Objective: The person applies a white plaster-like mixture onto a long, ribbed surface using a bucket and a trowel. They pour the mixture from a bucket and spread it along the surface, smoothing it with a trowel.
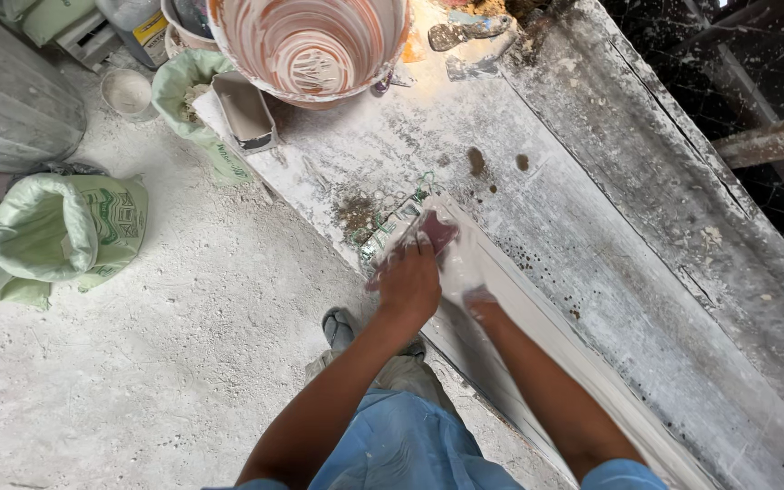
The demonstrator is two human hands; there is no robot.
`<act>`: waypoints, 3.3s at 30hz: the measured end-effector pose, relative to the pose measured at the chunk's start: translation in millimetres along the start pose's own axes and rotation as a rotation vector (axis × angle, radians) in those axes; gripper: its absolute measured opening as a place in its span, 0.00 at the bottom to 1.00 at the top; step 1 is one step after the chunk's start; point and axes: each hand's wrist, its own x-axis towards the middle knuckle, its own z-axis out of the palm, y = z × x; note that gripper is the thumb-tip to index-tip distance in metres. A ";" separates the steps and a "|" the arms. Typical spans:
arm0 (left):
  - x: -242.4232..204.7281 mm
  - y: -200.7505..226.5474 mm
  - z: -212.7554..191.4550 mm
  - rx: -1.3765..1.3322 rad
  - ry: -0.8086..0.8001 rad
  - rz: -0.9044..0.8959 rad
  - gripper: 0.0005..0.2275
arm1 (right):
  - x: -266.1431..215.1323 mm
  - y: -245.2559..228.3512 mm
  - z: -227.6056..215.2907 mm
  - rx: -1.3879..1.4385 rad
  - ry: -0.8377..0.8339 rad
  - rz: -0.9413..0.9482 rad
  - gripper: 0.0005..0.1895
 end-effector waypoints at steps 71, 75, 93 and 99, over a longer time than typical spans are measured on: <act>-153.9 261.4 317.2 -0.005 -0.108 0.042 0.22 | -364.9 349.0 158.4 1.607 0.034 0.156 0.21; -189.8 314.4 365.4 -0.031 -0.051 0.054 0.22 | -433.8 396.1 134.9 0.735 0.114 0.048 0.24; -358.9 518.8 620.9 -0.147 0.111 0.127 0.16 | -727.3 613.6 109.8 0.792 0.202 0.112 0.20; -421.4 597.4 706.7 -0.131 0.124 0.158 0.17 | -842.3 655.5 66.9 1.619 0.242 0.124 0.15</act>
